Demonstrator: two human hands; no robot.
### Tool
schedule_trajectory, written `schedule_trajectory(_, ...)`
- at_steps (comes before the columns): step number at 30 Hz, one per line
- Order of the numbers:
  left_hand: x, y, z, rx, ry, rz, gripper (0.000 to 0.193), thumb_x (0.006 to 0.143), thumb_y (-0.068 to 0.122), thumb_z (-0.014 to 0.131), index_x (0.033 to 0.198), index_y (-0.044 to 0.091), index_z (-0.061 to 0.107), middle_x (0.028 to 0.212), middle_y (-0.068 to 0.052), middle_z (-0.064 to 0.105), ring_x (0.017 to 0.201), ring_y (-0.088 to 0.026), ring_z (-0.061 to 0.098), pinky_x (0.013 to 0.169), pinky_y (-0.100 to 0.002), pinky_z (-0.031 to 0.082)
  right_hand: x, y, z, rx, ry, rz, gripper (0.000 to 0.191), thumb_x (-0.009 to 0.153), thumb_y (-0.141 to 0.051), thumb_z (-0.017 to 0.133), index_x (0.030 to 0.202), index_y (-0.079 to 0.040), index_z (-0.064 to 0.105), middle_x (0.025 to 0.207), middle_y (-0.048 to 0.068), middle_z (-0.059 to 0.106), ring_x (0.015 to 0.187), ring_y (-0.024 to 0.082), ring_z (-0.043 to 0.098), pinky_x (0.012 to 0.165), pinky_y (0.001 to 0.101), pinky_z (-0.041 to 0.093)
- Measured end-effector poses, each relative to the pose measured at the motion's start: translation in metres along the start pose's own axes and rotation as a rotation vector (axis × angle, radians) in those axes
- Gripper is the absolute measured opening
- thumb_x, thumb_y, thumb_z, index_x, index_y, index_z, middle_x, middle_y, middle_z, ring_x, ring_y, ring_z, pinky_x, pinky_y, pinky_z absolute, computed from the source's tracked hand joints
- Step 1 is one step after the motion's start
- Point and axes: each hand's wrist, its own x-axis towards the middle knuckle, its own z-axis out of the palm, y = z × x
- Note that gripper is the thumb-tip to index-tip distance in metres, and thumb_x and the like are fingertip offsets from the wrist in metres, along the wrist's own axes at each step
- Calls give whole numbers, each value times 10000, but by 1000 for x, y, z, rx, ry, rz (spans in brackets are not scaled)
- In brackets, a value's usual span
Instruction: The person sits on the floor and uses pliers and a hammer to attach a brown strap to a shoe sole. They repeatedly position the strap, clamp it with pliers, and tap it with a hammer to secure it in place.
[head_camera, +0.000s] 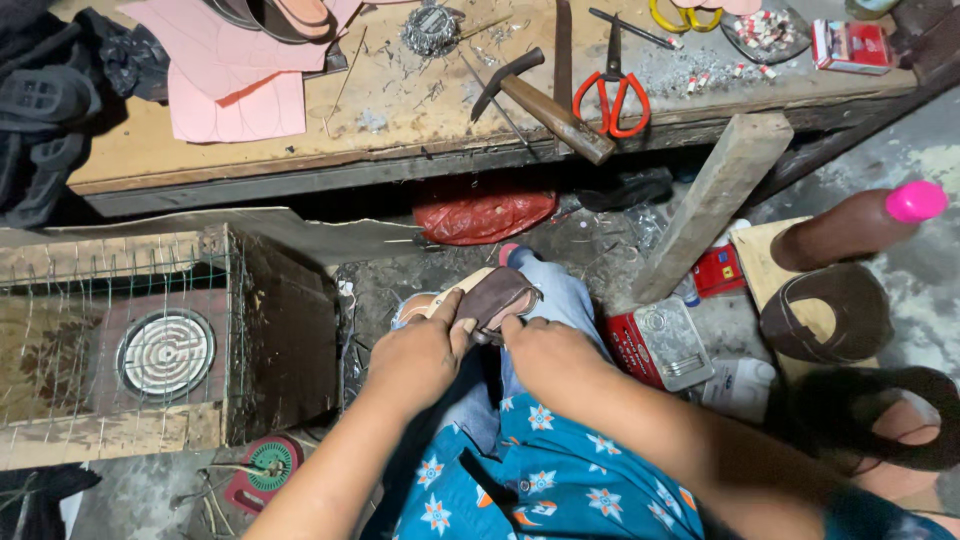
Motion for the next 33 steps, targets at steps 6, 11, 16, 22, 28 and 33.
schedule_trajectory(6,0,8,0,66,-14,2,589,973,405,450,1532,222,423,1199,-277,628,917,-440,700,793,-526,569,3,10,6,-82,-16,24,172,910,-136,553,1034,-19,578,866,186,704,832,374,715,709,481,559)
schedule_trajectory(11,13,5,-6,-13,24,47,556,987,463,490,1478,202,499,1164,-247,657,1067,-416,654,899,-504,532,-26,0,20,-251,70,-95,155,827,-147,582,949,-64,629,906,128,675,878,318,657,759,460,483)
schedule_trajectory(16,14,7,-7,49,-53,4,603,949,484,509,1485,209,491,1181,-234,651,1113,-401,640,923,-493,530,-76,3,-2,-142,1,-200,312,802,-141,618,1096,-42,656,949,126,630,941,320,608,801,449,449)
schedule_trajectory(22,21,10,-6,-2,-18,10,618,963,504,529,1453,128,508,1178,-259,651,1104,-424,624,918,-507,507,-96,25,-39,194,-359,-157,561,752,-344,788,1248,-115,658,1139,112,577,1106,315,540,912,451,424)
schedule_trajectory(28,18,27,-4,215,-33,58,608,976,501,583,1406,71,551,1070,-215,743,1075,-382,683,982,-462,513,13,65,-77,-12,534,-69,664,752,-253,787,1329,4,583,1244,195,574,1175,382,522,981,483,423)
schedule_trajectory(33,-26,-1,-18,-189,76,10,818,771,362,751,1510,161,464,1282,-190,657,1018,-440,663,806,-509,530,96,91,-117,-198,679,211,683,776,-292,812,1334,24,578,1213,221,578,1174,407,544,968,549,415)
